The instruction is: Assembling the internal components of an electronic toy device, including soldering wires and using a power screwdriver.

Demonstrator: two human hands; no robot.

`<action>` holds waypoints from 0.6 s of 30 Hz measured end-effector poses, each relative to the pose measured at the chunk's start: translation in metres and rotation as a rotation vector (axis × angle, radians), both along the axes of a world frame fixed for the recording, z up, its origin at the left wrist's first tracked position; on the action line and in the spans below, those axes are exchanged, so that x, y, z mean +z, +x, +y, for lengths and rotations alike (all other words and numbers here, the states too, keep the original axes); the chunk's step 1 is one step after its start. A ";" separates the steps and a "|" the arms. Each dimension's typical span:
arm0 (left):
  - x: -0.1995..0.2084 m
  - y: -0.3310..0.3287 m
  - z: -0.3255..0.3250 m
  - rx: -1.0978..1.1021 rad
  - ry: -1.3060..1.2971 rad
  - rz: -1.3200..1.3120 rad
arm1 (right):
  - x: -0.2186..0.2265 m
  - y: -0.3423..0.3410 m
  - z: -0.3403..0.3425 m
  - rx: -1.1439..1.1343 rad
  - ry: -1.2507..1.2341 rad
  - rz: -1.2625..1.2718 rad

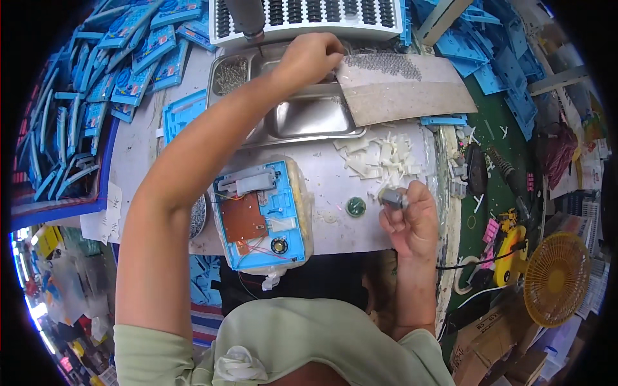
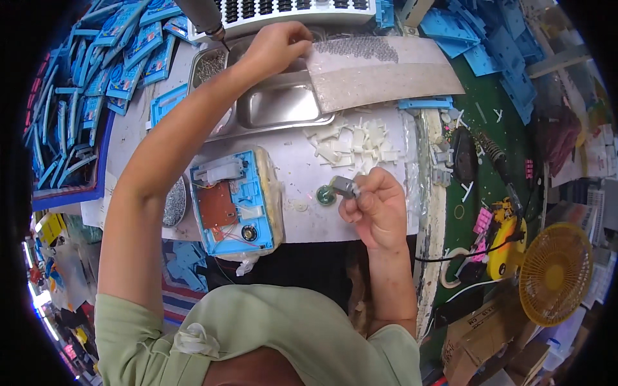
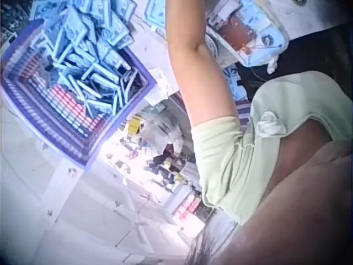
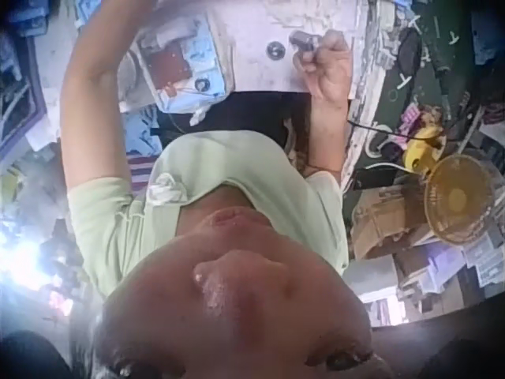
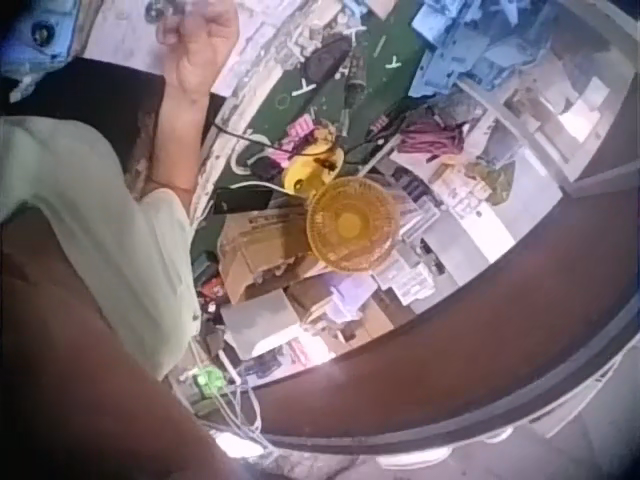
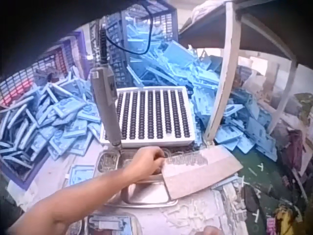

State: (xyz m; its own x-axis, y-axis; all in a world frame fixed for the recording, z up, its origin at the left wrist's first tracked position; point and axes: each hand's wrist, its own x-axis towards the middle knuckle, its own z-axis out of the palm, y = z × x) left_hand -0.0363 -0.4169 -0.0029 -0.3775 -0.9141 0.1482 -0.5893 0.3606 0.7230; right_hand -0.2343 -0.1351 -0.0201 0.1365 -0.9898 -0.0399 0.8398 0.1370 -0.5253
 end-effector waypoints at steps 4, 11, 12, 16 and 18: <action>-0.020 -0.008 -0.018 -0.062 -0.158 -0.022 | -0.007 -0.009 0.008 -0.080 0.037 0.061; -0.018 -0.020 -0.010 -0.055 -0.217 -0.063 | -0.007 -0.027 0.019 -0.090 0.071 0.187; -0.019 -0.019 -0.010 -0.043 -0.230 -0.068 | -0.010 -0.028 0.019 -0.079 0.070 0.205; -0.031 -0.018 -0.019 0.258 -0.049 0.187 | -0.002 -0.018 0.017 -0.137 0.122 0.424; -0.037 -0.009 -0.016 0.205 -0.447 0.098 | -0.002 -0.018 0.013 -0.122 0.039 0.743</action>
State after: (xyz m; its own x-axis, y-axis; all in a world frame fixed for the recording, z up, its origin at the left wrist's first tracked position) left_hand -0.0453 -0.4326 -0.0402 -0.1609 -0.8072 0.5679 -0.6174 0.5312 0.5802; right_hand -0.2521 -0.1219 -0.0225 -0.0500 -0.9922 -0.1141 0.2769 0.0960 -0.9561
